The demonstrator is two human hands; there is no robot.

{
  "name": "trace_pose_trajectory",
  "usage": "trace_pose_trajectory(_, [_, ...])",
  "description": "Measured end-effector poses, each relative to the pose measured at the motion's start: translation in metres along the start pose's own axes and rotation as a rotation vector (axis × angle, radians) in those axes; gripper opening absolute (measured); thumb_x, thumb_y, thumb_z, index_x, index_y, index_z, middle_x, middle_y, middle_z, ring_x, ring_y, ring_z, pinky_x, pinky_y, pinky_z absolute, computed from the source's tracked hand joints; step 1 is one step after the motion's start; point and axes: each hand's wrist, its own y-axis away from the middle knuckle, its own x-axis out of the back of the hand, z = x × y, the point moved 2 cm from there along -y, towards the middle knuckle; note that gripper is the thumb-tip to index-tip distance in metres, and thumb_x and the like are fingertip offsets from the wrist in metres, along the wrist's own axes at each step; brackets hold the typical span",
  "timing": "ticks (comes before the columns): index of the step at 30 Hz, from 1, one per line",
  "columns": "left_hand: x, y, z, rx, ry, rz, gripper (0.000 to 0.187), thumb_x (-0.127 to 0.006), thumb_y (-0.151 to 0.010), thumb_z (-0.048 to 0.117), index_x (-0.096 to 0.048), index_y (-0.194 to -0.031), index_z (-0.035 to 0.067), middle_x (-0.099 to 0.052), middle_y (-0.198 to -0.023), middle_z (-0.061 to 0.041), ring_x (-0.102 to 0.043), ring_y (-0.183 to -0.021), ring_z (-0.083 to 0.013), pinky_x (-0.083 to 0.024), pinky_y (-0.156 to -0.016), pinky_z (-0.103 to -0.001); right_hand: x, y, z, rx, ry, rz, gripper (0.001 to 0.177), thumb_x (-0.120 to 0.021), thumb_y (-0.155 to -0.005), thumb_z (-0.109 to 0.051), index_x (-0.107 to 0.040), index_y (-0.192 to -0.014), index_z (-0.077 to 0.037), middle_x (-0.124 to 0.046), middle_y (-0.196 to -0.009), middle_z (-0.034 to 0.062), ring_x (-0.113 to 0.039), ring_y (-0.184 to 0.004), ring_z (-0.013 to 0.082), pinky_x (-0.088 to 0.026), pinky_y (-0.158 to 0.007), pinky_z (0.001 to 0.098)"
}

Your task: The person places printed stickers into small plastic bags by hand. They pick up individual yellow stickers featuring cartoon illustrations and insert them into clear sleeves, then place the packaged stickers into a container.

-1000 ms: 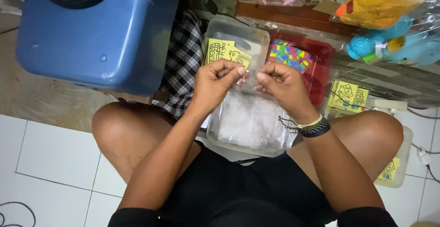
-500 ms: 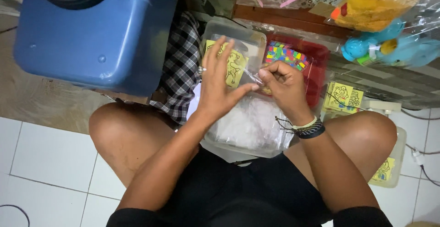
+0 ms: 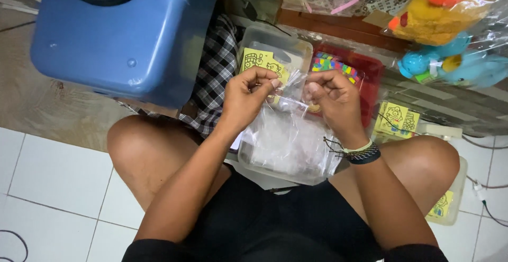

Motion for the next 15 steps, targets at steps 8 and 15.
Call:
trace_pose_trajectory(8, [-0.003, 0.006, 0.013, -0.053, -0.065, 0.054, 0.013, -0.076, -0.090, 0.005, -0.074, -0.103, 0.004, -0.077, -0.084, -0.015, -0.076, -0.075, -0.0171, -0.065, -0.062, -0.024, 0.002, 0.002, 0.003, 0.060, 0.039, -0.058, 0.028, -0.081, -0.088, 0.000, -0.068, -0.113, 0.004, -0.072, -0.096, 0.0126, -0.067, -0.086, 0.0121, -0.054, -0.075, 0.0238])
trace_pose_trajectory(15, [0.002, 0.002, 0.008, -0.071, -0.027, 0.023, 0.014, -0.076, -0.092, 0.007, -0.073, -0.106, 0.006, -0.077, -0.085, -0.012, -0.071, -0.073, -0.0093, -0.062, -0.058, -0.020, 0.002, 0.000, -0.011, 0.191, 0.192, -0.295, 0.030, -0.087, -0.080, -0.015, -0.077, -0.105, -0.002, -0.070, -0.117, 0.0182, -0.064, -0.110, 0.0261, -0.047, -0.098, 0.0358])
